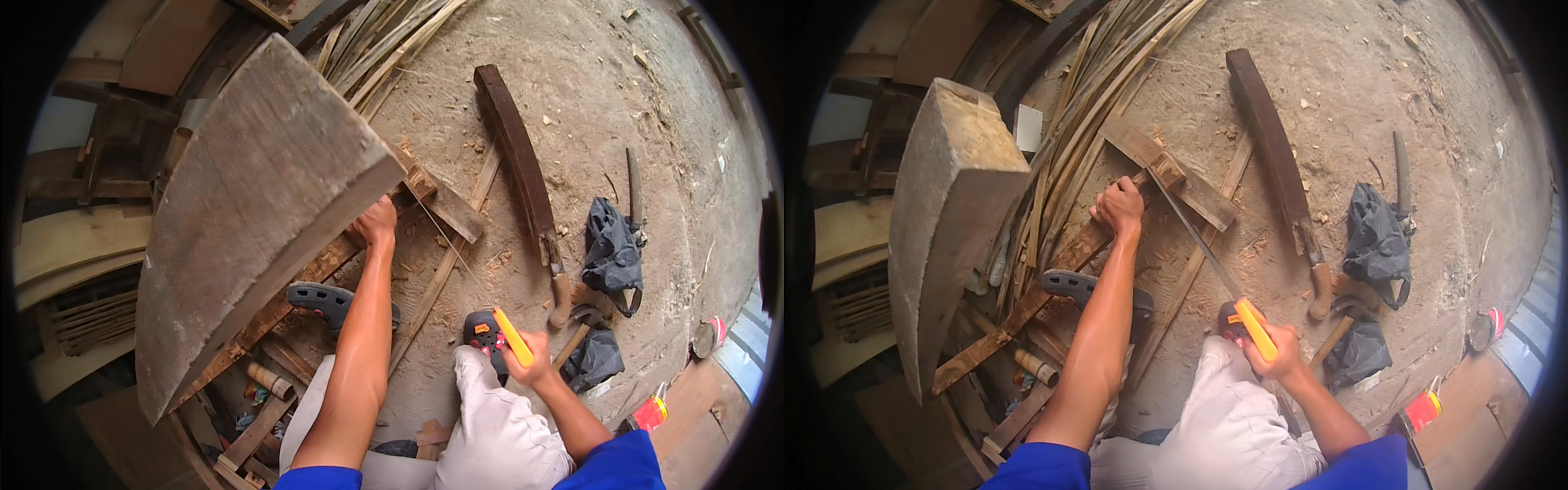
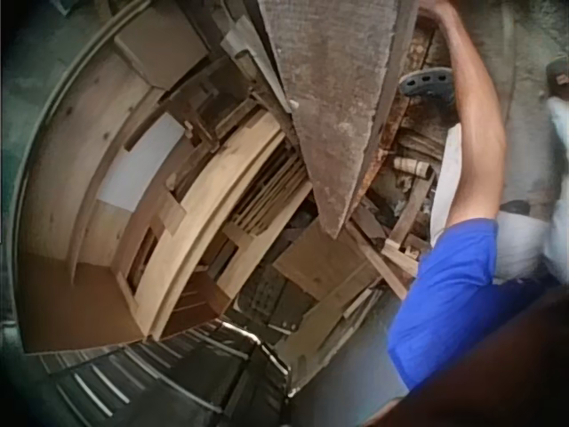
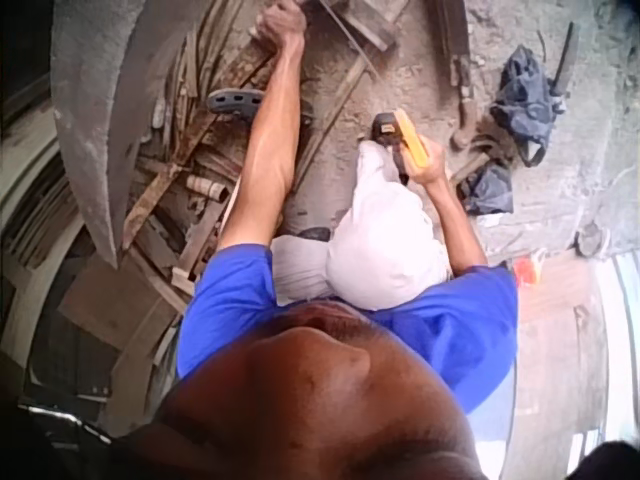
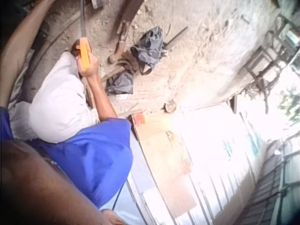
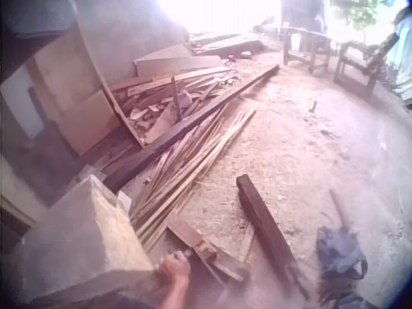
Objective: The person sits on the floor of a workshop and works with wooden planks. They use a hammer to drive a nail into a plank, then use a hand saw to cut a piece of wood. Finally, they use a chisel to carve or shape the wood.
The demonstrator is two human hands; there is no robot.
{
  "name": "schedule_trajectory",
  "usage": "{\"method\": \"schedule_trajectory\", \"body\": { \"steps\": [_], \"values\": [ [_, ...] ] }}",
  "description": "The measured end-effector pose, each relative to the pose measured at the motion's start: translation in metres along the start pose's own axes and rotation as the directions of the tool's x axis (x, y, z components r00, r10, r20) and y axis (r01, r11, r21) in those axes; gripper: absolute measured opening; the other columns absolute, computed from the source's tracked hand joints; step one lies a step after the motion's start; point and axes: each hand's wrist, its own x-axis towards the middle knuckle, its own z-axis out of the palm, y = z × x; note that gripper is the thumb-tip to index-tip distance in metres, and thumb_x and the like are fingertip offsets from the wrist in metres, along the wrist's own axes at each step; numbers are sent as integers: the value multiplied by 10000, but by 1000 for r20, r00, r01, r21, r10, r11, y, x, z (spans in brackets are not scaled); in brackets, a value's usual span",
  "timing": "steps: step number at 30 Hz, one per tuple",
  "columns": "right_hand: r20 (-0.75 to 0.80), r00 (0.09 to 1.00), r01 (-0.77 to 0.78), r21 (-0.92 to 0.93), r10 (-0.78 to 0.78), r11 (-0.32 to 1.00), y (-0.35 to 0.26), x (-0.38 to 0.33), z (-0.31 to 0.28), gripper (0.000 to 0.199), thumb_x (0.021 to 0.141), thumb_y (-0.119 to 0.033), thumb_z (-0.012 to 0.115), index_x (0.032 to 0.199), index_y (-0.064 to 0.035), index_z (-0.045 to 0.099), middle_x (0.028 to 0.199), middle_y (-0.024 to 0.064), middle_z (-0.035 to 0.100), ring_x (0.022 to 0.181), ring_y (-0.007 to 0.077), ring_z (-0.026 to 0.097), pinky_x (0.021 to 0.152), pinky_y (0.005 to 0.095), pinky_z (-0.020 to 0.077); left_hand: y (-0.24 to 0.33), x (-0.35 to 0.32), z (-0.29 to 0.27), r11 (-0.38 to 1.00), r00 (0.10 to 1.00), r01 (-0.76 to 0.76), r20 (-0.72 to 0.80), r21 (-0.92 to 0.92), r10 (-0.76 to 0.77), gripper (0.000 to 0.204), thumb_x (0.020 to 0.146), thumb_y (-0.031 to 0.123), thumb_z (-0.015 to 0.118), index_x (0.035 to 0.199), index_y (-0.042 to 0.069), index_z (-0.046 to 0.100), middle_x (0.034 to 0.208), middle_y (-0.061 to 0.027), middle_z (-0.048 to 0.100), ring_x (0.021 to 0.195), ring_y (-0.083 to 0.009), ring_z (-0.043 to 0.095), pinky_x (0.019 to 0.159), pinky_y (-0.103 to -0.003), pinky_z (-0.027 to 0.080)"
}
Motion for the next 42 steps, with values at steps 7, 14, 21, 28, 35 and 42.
{"method": "schedule_trajectory", "body": {
  "steps": [7,14,21,28,35,42],
  "values": [
    [29,999,17,38,-18,999,32,95,52,137,844,-116,703,800,2,650,581,99,547,512,167,525,527,358,436,1,-5,-11,1000,1000,15,16,-7,-15,475,922,341,473,680,33,742,736,-208,695,814,-388,641,859,-474,363],
    [107,994,36,-77,-28,996,-9,21,-9,409,810,-60,628,1211,-5,691,731,140,698,593,230,698,594,325,542,-5,2,7,1000,1000,-7,-12,-20,7,494,943,349,469,675,27,730,711,-201,688,800,-388,626,876,-494,349],
    [-1,995,102,-53,-102,993,-17,125,57,170,841,-132,696,756,-18,603,576,150,512,475,261,521,497,382,394,0,3,-7,999,993,49,107,10,-49,486,930,360,466,717,36,759,768,-213,702,852,-401,636,880,-491,356],
    [51,979,203,-107,-199,973,-28,51,-3,429,800,-45,633,1222,-6,702,784,139,727,672,268,730,646,314,547,-1,1,1,1000,999,-3,-46,0,3,475,928,354,484,696,34,747,756,-211,699,798,-404,626,866,-488,366],
    [84,993,-92,34,89,995,22,131,52,303,921,-240,716,764,2,621,583,81,544,516,131,471,505,333,404,3,5,-8,999,998,35,52,3,-35,471,925,344,466,704,46,756,745,-221,692,788,-407,638,831,-491,362],
    [111,974,196,30,-199,980,11,102,47,328,883,-194,771,1097,8,627,747,111,649,642,211,643,638,330,515,4,5,-7,1000,1000,19,-2,-5,-19,448,907,365,528,707,39,761,729,-205,697,777,-376,632,851,-436,374]
  ]
}}
